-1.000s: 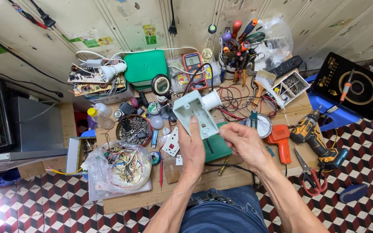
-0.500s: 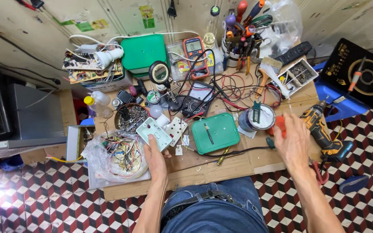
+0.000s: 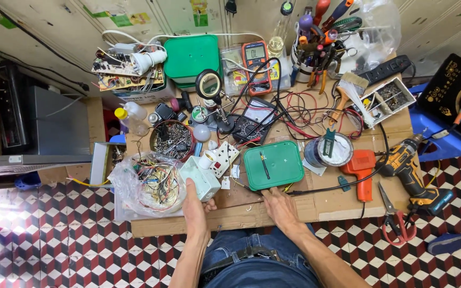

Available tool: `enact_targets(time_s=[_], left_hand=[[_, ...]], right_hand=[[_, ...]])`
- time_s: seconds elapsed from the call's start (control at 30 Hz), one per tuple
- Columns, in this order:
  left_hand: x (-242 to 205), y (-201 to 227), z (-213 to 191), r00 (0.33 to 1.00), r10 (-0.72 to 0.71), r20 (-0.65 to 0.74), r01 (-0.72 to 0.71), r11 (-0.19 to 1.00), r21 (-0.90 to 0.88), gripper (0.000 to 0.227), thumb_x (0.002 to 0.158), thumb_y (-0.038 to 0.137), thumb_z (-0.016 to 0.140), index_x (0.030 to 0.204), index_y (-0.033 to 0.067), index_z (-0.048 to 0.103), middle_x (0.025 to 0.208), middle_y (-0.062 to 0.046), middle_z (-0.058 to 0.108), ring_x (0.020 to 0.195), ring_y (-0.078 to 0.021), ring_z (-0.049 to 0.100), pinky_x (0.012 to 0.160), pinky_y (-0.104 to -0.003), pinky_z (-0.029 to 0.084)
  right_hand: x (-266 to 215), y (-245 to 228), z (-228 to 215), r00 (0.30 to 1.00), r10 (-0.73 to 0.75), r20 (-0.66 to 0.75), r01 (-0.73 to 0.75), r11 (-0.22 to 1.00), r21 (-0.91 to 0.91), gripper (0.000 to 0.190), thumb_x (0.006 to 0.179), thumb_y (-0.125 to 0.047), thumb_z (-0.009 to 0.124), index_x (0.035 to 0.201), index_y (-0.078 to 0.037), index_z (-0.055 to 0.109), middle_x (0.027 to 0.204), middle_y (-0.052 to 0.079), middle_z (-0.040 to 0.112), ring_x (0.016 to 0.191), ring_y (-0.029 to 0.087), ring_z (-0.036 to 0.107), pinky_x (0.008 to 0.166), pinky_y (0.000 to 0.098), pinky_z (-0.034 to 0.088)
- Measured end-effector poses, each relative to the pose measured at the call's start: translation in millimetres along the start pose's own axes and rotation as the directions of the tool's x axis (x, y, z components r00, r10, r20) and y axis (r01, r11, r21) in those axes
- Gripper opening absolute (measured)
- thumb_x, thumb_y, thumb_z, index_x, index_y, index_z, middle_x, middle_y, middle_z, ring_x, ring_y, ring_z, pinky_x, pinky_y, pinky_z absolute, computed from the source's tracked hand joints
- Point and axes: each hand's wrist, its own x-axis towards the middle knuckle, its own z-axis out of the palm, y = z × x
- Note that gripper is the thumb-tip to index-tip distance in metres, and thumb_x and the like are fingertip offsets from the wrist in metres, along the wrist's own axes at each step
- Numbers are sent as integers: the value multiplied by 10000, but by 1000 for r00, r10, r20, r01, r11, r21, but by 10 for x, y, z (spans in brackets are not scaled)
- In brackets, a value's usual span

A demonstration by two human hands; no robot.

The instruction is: The person assembles a white electrical switch box at a cluttered workbench. They hold the box and drill holes into it with a cordless drill, thread electrical wires through the box, strip wire ends with pliers, and connect the wires to terminals inside the box.

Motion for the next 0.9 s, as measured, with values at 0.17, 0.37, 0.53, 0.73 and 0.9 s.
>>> enact_targets(time_s=[0.17,0.37,0.53,0.73,0.9], left_hand=[[46,-30,74,994,104,15,-105,991,83,602,1013,556,407,994,16,672,722,-65,652,553,-130,516,497,-300,426],[54,-243,572,971,212,114,-230,958,174,506,1026,478,475,1120,2,621,720,-51,617,554,-117,484,490,-297,379],[101,-481,1279,965,102,243,-186,915,358,519,956,460,567,1245,30,593,726,-108,629,599,-174,577,557,-332,449],[434,-1048,1667,873,338,352,-485,678,553,578,955,489,628,1238,-14,632,1042,-217,731,957,-354,704,854,-447,521],[-21,-588,1610,821,450,353,-547,439,713,711,921,451,661,1387,-63,503,1242,-285,627,973,-433,670,823,-484,519]], right_hand=[[-122,-240,-828,996,-79,-51,82,996,45,204,852,-75,721,1054,-44,718,874,146,664,798,350,683,688,444,539],[-183,-423,-1697,953,98,-286,-44,981,189,200,853,-52,724,1050,-23,739,792,118,665,708,279,648,640,373,516],[-179,-404,-2051,914,145,-379,-45,964,262,179,868,-57,717,1035,4,728,796,79,679,696,192,630,639,307,502],[-103,-427,-2361,883,231,-408,-125,955,269,210,848,-70,751,1048,-10,774,762,75,688,659,154,615,613,285,494],[-77,-271,-2440,943,158,-292,-65,951,304,211,837,-83,773,1040,-24,783,767,77,718,683,156,668,630,279,513]])
